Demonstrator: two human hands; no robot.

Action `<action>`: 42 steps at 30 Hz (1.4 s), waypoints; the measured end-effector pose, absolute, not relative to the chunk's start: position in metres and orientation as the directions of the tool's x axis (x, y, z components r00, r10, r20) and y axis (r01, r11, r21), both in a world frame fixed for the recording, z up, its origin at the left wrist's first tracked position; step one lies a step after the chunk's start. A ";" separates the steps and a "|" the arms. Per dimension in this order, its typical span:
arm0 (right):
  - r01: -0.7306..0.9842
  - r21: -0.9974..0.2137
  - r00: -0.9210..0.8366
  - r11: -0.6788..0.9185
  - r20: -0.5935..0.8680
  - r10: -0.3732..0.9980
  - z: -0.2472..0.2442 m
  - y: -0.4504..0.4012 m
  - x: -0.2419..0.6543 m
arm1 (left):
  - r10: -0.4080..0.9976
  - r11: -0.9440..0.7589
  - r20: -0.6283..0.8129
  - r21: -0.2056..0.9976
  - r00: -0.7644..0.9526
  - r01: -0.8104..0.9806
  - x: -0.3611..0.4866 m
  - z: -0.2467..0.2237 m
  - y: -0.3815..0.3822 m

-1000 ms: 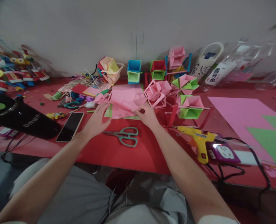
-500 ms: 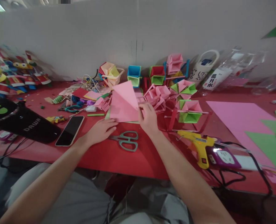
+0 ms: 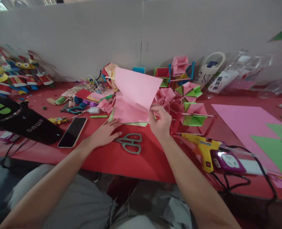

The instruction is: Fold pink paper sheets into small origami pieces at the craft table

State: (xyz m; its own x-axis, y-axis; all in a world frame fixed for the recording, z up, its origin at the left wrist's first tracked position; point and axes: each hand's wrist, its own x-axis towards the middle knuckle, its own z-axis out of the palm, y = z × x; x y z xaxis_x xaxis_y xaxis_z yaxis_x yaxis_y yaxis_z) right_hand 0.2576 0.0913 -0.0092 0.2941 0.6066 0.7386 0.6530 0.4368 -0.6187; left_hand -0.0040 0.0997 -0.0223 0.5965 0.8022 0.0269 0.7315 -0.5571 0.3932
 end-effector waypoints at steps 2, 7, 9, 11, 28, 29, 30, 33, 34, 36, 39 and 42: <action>0.595 -0.646 0.274 0.479 0.723 0.635 -0.005 0.085 0.254 | 0.827 -0.514 0.077 0.507 0.558 0.692 -0.006 -0.018 0.099; 0.324 -0.764 0.116 0.558 0.618 0.778 0.013 0.071 0.259 | 0.943 -0.174 0.070 0.937 0.324 0.305 -0.022 0.003 0.096; 0.250 -0.785 -0.057 0.567 0.572 0.818 0.020 0.065 0.263 | 0.931 0.004 -0.030 0.997 0.364 0.073 -0.033 0.014 0.092; 0.216 -0.785 -0.319 0.580 0.505 0.802 0.027 0.058 0.262 | 0.905 0.134 -0.109 0.990 0.412 -0.032 -0.043 0.024 0.085; 0.681 -0.562 -0.608 0.470 -0.076 0.790 0.019 0.054 0.245 | 0.941 0.015 0.083 0.959 -0.329 0.284 -0.099 0.061 0.068; 0.696 -0.520 -0.618 0.495 -0.082 0.782 0.018 0.053 0.241 | 0.927 0.007 0.086 0.970 -0.366 0.243 -0.106 0.063 0.068; 0.707 -0.491 -0.618 0.509 -0.079 0.782 0.016 0.052 0.238 | 0.910 -0.002 0.093 0.975 -0.405 0.220 -0.113 0.065 0.069; 0.733 -0.488 -0.586 0.473 -0.101 0.804 0.014 0.050 0.235 | 0.869 -0.005 0.083 0.987 -0.488 0.160 -0.124 0.069 0.070; 0.741 -0.501 -0.573 0.446 -0.127 0.810 0.014 0.051 0.237 | 0.860 0.001 0.068 0.991 -0.505 0.136 -0.125 0.071 0.070; 0.756 -0.519 -0.552 0.399 -0.177 0.815 0.013 0.054 0.241 | 0.851 0.025 0.034 0.994 -0.524 0.104 -0.123 0.076 0.070; 0.764 -0.519 -0.544 0.384 -0.198 0.815 0.014 0.056 0.245 | 0.847 0.060 -0.008 0.995 -0.532 0.080 -0.116 0.083 0.066; 0.786 -0.480 -0.530 0.389 -0.200 0.824 0.017 0.054 0.242 | 0.864 0.069 -0.032 0.996 -0.502 0.056 -0.108 0.088 0.062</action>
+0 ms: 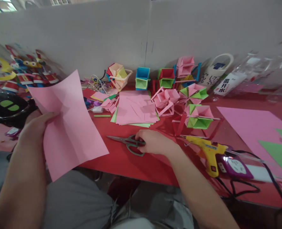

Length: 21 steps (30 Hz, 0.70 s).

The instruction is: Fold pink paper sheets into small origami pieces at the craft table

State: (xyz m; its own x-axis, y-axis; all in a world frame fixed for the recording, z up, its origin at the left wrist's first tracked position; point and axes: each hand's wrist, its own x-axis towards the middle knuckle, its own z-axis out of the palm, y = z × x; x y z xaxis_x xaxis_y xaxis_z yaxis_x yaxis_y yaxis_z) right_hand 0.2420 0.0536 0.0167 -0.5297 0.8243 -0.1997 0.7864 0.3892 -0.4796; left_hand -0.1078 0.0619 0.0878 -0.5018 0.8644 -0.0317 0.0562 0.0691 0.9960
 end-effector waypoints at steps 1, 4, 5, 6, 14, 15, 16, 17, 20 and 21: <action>0.791 -0.466 -0.529 0.396 -0.197 0.825 0.018 0.053 0.241 | 0.868 0.070 -0.037 0.996 -0.496 0.048 -0.106 0.089 0.061; 0.771 -0.491 -0.553 0.404 -0.203 0.808 0.022 0.053 0.243 | 0.872 0.068 -0.051 0.997 -0.488 0.018 -0.106 0.089 0.061; 0.760 -0.518 -0.557 0.393 -0.207 0.804 0.024 0.055 0.246 | 0.876 0.065 -0.050 0.998 -0.480 0.015 -0.107 0.088 0.062; 0.754 -0.543 -0.548 0.370 -0.210 0.810 0.025 0.056 0.250 | 0.882 0.061 -0.048 0.998 -0.469 0.011 -0.109 0.087 0.063; 0.752 -0.615 -0.339 0.238 -0.050 0.939 0.023 0.073 0.295 | 0.917 0.107 -0.101 0.994 -0.386 -0.005 -0.122 0.073 0.073; 0.760 -0.606 -0.303 0.236 -0.008 0.953 0.018 0.077 0.298 | 0.920 0.111 -0.106 0.994 -0.377 -0.008 -0.121 0.072 0.074; 0.775 -0.587 -0.252 0.235 0.053 0.966 0.012 0.082 0.299 | 0.921 0.115 -0.110 0.993 -0.373 -0.007 -0.121 0.072 0.074; 0.790 -0.566 -0.187 0.236 0.144 0.972 0.005 0.087 0.298 | 0.923 0.119 -0.112 0.993 -0.369 -0.005 -0.119 0.071 0.074; 0.750 -0.582 -0.026 0.314 0.448 0.894 -0.012 0.101 0.289 | 0.933 0.116 -0.112 0.993 -0.342 -0.008 -0.112 0.069 0.073; 0.724 -0.589 -0.019 0.357 0.501 0.865 -0.016 0.103 0.284 | 0.938 0.112 -0.109 0.994 -0.329 -0.010 -0.109 0.068 0.072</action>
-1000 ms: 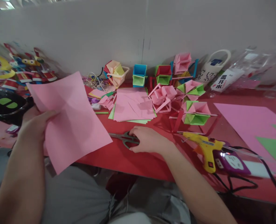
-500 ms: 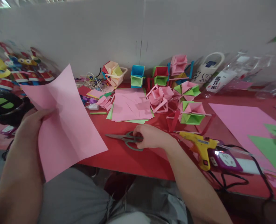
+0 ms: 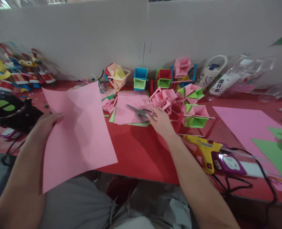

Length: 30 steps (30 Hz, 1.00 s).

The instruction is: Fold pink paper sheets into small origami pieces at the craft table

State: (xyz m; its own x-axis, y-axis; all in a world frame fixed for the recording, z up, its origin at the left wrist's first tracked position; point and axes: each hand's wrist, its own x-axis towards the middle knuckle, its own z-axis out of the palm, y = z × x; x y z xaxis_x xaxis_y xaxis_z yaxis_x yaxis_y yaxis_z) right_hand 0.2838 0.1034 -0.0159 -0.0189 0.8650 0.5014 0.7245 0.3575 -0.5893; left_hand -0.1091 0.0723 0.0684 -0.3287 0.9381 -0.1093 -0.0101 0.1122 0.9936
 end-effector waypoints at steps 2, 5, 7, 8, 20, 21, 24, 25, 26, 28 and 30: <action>0.649 -0.635 -0.039 0.420 0.523 0.852 -0.018 0.103 0.272 | 0.946 0.100 -0.102 0.995 -0.309 -0.021 -0.101 0.066 0.072; 0.419 -0.833 -0.104 0.361 0.351 0.931 -0.015 0.092 0.254 | 0.956 0.077 -0.091 0.995 -0.279 -0.060 -0.087 0.059 0.073; 0.206 -0.942 -0.158 0.265 0.235 0.959 -0.013 0.083 0.243 | 0.963 0.076 -0.100 0.992 -0.249 -0.104 -0.076 0.051 0.075; 0.120 -0.970 -0.194 0.212 0.187 0.963 -0.012 0.080 0.238 | 0.966 0.083 -0.110 0.989 -0.234 -0.124 -0.071 0.047 0.075; 0.095 -0.992 -0.179 0.084 0.066 0.982 -0.012 0.079 0.232 | 0.965 0.259 -0.260 0.909 0.040 -0.326 -0.032 -0.006 0.077; 0.079 -0.994 -0.135 0.078 0.066 0.989 -0.013 0.081 0.234 | 0.966 0.258 -0.252 0.913 0.062 -0.315 -0.032 -0.007 0.077; -0.004 -0.998 -0.037 0.060 0.060 0.997 -0.017 0.084 0.237 | 0.972 0.211 -0.184 0.957 0.147 -0.197 -0.034 -0.008 0.079; -0.023 -0.998 -0.022 0.056 0.057 0.998 -0.018 0.085 0.238 | 0.975 0.177 -0.151 0.972 0.164 -0.156 -0.035 -0.008 0.079; -0.034 -0.998 -0.016 0.053 0.053 0.998 -0.018 0.086 0.239 | 0.978 0.142 -0.119 0.982 0.172 -0.126 -0.035 -0.009 0.080; -0.048 -0.997 -0.007 0.053 0.053 0.999 -0.018 0.088 0.240 | 0.985 0.089 -0.074 0.992 0.157 -0.091 -0.036 -0.010 0.081; -0.079 -0.996 -0.009 0.043 0.044 0.999 -0.017 0.088 0.241 | 0.990 0.069 -0.060 0.995 0.126 -0.067 -0.036 -0.010 0.082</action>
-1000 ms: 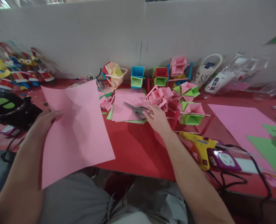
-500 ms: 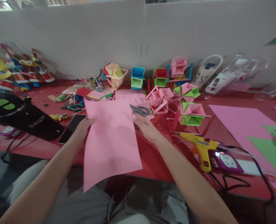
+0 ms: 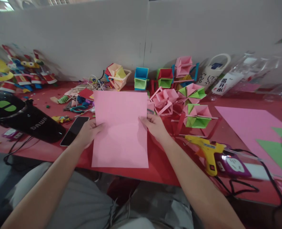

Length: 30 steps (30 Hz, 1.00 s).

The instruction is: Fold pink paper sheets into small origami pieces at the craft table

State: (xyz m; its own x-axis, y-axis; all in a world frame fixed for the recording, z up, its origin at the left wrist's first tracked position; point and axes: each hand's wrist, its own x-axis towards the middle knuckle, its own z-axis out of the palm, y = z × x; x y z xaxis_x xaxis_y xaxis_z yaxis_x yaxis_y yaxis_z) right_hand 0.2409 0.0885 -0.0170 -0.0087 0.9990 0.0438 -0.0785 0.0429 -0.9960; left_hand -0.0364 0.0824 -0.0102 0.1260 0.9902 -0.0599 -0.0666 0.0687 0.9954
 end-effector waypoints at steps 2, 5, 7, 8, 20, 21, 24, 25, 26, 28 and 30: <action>-0.120 -0.993 -0.032 0.022 0.026 0.999 -0.016 0.089 0.243 | 0.993 0.065 -0.060 0.996 0.103 -0.054 -0.037 -0.010 0.083; -0.145 -0.989 -0.130 -0.007 0.012 0.991 -0.013 0.086 0.245 | 0.996 0.056 -0.051 0.996 0.074 -0.068 -0.038 -0.011 0.084; -0.119 -0.992 -0.210 -0.030 -0.004 0.978 -0.012 0.083 0.245 | 0.998 0.040 -0.035 0.995 0.052 -0.093 -0.039 -0.011 0.084; -0.106 -0.993 -0.238 -0.042 -0.016 0.971 -0.012 0.082 0.245 | 0.998 0.035 -0.030 0.994 0.047 -0.108 -0.039 -0.011 0.084; -0.204 -0.969 0.124 0.139 0.115 0.986 -0.025 0.089 0.240 | 0.942 0.292 -0.245 0.935 0.229 -0.202 -0.038 0.001 0.081; -0.176 -0.974 0.127 0.145 0.124 0.984 -0.024 0.089 0.241 | 0.951 0.269 -0.231 0.945 0.205 -0.184 -0.038 0.001 0.081; -0.058 -0.976 0.103 0.211 0.204 0.973 -0.025 0.089 0.243 | 0.975 0.214 -0.204 0.968 0.086 -0.129 -0.039 0.000 0.084; -0.030 -0.971 0.088 0.237 0.234 0.968 -0.026 0.090 0.244 | 0.980 0.199 -0.196 0.973 0.041 -0.120 -0.039 -0.001 0.085; -0.011 -0.967 0.075 0.254 0.253 0.965 -0.028 0.090 0.245 | 0.983 0.181 -0.183 0.976 -0.003 -0.123 -0.039 -0.002 0.087; 0.003 -0.967 0.067 0.253 0.253 0.965 -0.031 0.091 0.245 | 0.986 0.114 -0.133 0.979 -0.103 -0.171 -0.040 -0.004 0.090; -0.018 -0.978 0.066 0.206 0.205 0.977 -0.032 0.090 0.244 | 0.970 0.025 -0.086 0.966 -0.226 -0.258 -0.040 -0.006 0.093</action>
State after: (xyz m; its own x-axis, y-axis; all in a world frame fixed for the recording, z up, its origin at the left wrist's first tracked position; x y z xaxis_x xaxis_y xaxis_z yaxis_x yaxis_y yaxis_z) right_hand 0.2437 0.0901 -0.0323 0.0662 0.9766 0.2048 -0.0176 0.2064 -0.9783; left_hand -0.0401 0.0926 -0.0059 -0.2255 0.9705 -0.0857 -0.2576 0.0254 0.9659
